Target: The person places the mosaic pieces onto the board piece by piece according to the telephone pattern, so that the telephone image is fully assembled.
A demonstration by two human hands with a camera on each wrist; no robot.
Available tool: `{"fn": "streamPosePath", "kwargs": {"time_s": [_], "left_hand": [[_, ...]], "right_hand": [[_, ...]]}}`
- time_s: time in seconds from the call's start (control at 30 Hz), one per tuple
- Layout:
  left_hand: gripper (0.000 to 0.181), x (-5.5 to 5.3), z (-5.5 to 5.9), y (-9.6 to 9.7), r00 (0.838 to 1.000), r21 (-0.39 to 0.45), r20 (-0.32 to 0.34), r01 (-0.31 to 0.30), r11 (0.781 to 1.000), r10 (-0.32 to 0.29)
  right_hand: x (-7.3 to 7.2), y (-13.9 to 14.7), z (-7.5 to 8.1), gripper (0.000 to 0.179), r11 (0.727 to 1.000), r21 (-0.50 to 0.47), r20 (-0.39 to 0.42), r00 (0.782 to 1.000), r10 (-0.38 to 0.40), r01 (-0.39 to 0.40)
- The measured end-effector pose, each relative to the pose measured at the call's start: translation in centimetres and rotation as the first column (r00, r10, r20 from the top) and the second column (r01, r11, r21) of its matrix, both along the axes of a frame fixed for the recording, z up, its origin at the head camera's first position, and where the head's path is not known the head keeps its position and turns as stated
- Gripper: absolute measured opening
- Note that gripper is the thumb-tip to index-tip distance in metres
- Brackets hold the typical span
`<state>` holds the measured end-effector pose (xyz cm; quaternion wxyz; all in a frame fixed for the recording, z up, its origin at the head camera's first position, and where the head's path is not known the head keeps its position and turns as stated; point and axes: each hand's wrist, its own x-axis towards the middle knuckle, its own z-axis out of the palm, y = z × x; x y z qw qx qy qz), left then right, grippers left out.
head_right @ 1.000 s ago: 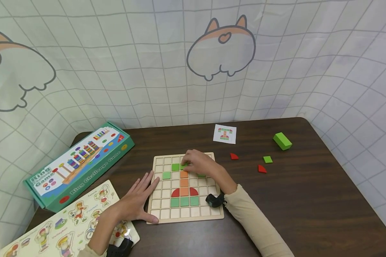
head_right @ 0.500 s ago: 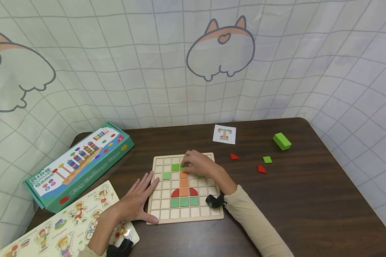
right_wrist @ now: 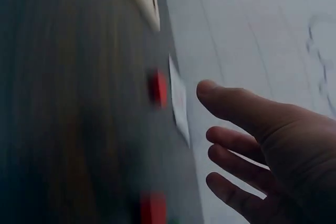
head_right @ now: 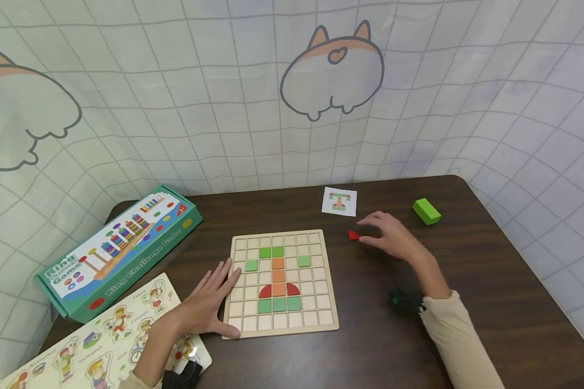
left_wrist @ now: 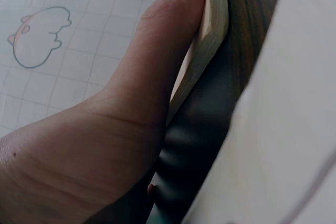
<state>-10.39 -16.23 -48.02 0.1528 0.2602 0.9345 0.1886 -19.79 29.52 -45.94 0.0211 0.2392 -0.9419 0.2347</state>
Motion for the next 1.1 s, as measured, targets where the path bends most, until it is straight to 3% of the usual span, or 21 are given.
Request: {"fn": "streamPosePath", "kwargs": {"time_s": [0.13, 0.3, 0.43, 0.73, 1.1], "left_hand": [[0.13, 0.0, 0.0, 0.0, 1.0, 0.002, 0.009, 0.0, 1.0, 0.0], [0.13, -0.1, -0.2, -0.2, 1.0, -0.004, 0.004, -0.006, 1.0, 0.006], [0.13, -0.2, -0.3, -0.1, 1.0, -0.002, 0.008, -0.003, 1.0, 0.003], [0.131, -0.2, -0.2, 0.0, 1.0, -0.009, 0.007, -0.02, 1.0, 0.02], [0.129, 0.0, 0.0, 0.1, 1.0, 0.003, 0.004, -0.004, 1.0, 0.004]], "right_hand": [[1.2, 5.7, -0.8, 0.045, 0.997, -0.006, 0.074, 0.995, -0.074, 0.074], [1.9, 8.9, -1.5, 0.051, 0.991, -0.051, 0.176, 0.978, -0.112, 0.123], [1.9, 9.5, -1.5, 0.053, 0.987, -0.066, 0.189, 0.973, -0.133, 0.147], [2.0, 9.6, -2.0, 0.041, 0.989, -0.026, 0.115, 0.983, -0.142, 0.146], [1.8, 9.5, -2.2, 0.031, 0.986, -0.05, 0.131, 0.98, -0.153, 0.16]]}}
